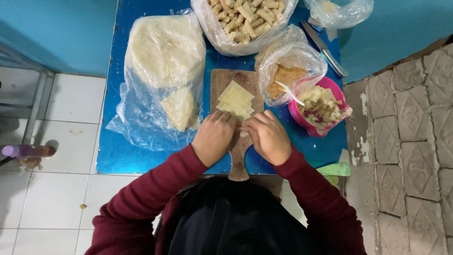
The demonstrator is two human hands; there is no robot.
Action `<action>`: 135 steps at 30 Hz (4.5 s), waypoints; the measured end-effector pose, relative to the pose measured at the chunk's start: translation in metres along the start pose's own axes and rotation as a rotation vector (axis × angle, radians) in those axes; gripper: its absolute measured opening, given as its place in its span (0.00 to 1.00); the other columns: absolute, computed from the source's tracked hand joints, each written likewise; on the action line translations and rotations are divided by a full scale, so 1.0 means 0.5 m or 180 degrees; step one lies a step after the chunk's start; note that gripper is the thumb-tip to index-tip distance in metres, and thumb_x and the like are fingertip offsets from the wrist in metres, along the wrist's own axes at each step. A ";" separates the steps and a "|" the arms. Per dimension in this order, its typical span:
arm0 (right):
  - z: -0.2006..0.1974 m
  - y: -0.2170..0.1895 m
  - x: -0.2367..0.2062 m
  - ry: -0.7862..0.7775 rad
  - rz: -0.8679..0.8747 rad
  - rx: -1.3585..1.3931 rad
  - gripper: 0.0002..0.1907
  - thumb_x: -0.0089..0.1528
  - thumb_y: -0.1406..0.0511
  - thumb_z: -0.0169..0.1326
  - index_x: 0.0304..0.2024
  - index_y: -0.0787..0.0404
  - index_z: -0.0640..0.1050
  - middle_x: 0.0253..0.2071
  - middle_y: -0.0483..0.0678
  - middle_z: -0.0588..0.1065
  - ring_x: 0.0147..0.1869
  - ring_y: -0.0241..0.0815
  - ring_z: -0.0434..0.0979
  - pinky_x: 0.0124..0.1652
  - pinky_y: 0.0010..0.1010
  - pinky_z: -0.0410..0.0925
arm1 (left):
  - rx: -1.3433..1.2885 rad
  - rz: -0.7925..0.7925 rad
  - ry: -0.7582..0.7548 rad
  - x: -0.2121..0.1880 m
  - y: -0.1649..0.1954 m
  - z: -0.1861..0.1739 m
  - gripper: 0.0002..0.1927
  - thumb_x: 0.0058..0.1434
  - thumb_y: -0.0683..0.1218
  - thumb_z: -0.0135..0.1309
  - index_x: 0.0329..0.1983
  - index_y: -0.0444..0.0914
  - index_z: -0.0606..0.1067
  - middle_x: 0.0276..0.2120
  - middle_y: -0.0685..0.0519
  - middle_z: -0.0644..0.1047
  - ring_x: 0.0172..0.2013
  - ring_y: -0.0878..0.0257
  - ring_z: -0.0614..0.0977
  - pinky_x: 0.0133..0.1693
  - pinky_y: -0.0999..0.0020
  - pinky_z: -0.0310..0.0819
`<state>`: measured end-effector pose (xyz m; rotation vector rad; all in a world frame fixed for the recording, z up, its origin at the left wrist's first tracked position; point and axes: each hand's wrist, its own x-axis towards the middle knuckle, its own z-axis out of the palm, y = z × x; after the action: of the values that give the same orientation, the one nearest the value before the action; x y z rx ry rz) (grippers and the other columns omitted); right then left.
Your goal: The person folds small square dough wrappers into triangular shapes by hand and arranges them in rows on a wooden board. They spoon a brown filling from a plastic bag onto a wrapper, then fold and press the wrapper around the filling, placing finished pieces aside.
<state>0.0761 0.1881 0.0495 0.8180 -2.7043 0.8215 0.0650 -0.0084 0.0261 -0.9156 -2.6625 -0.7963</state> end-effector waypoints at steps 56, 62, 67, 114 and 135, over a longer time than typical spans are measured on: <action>0.020 0.003 0.081 0.0488 0.0443 0.0279 0.08 0.63 0.67 0.59 0.45 0.62 0.80 0.45 0.49 0.78 0.45 0.47 0.78 0.47 0.36 0.69 | -0.0641 -0.0272 0.0199 -0.001 -0.075 -0.041 0.18 0.51 0.42 0.64 0.43 0.37 0.71 0.38 0.46 0.77 0.41 0.46 0.77 0.45 0.54 0.71; -0.097 0.026 0.153 -0.0950 0.0877 0.0546 0.12 0.64 0.61 0.62 0.45 0.60 0.84 0.37 0.52 0.84 0.37 0.36 0.83 0.40 0.27 0.73 | -0.0623 -0.0161 0.0320 -0.006 -0.079 -0.040 0.19 0.50 0.42 0.65 0.43 0.38 0.71 0.37 0.47 0.77 0.41 0.46 0.78 0.44 0.54 0.72; -0.141 0.025 0.219 0.0662 0.0514 0.1187 0.31 0.68 0.56 0.60 0.68 0.61 0.65 0.64 0.53 0.71 0.50 0.33 0.82 0.44 0.25 0.73 | -0.0499 -0.0142 0.0248 -0.005 -0.079 -0.045 0.18 0.50 0.44 0.66 0.42 0.39 0.72 0.36 0.48 0.77 0.40 0.48 0.78 0.43 0.55 0.71; -0.129 0.294 0.041 0.1125 0.1968 0.1824 0.09 0.71 0.67 0.53 0.44 0.70 0.79 0.34 0.52 0.81 0.33 0.34 0.74 0.32 0.24 0.62 | 0.0026 -0.0599 0.0408 -0.048 0.009 -0.029 0.13 0.62 0.50 0.59 0.45 0.39 0.75 0.36 0.50 0.75 0.39 0.51 0.77 0.40 0.54 0.68; -0.043 0.039 -0.033 0.0467 0.0878 0.1253 0.08 0.71 0.66 0.52 0.45 0.64 0.79 0.36 0.49 0.81 0.40 0.33 0.84 0.38 0.25 0.73 | -0.0020 -0.0957 0.0594 -0.035 0.036 -0.006 0.07 0.63 0.45 0.54 0.36 0.36 0.72 0.34 0.46 0.75 0.38 0.48 0.77 0.39 0.53 0.70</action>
<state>0.0793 0.2212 0.0529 0.4281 -2.5931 1.4459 0.0899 -0.0069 0.0297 -0.4203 -2.6635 -0.9034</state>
